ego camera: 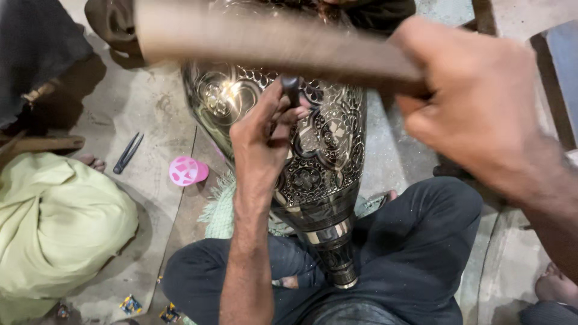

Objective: The person uses a hammer and chisel to engrave intricate floral patterns onto a large metal vase. They repeatedly strike the chisel to create detailed designs on the vase's surface.

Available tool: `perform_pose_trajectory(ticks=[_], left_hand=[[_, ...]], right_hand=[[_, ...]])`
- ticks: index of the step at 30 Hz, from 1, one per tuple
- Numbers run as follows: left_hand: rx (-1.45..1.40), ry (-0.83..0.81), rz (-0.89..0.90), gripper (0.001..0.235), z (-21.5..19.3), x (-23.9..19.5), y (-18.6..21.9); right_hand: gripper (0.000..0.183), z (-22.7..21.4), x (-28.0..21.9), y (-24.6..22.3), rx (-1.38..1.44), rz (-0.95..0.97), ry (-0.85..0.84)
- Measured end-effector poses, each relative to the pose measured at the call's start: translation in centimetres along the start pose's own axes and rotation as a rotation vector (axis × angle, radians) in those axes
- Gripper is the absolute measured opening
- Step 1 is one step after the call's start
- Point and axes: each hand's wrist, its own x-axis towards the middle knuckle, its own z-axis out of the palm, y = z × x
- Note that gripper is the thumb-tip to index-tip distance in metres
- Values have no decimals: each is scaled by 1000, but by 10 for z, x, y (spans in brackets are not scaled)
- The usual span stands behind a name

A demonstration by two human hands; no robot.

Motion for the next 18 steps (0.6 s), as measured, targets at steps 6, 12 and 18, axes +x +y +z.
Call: perform_pose_trajectory(ticks=[6, 12, 18], left_hand=[[-20, -45, -69, 36, -7, 2, 3], [36, 66, -45, 32, 1, -10, 10], [16, 104, -44, 28, 5, -12, 8]], right_hand=[[36, 3, -14, 9, -278, 25, -109], [52, 2, -19, 19, 76, 118, -119], [64, -7, -17, 5, 299, -104, -68]])
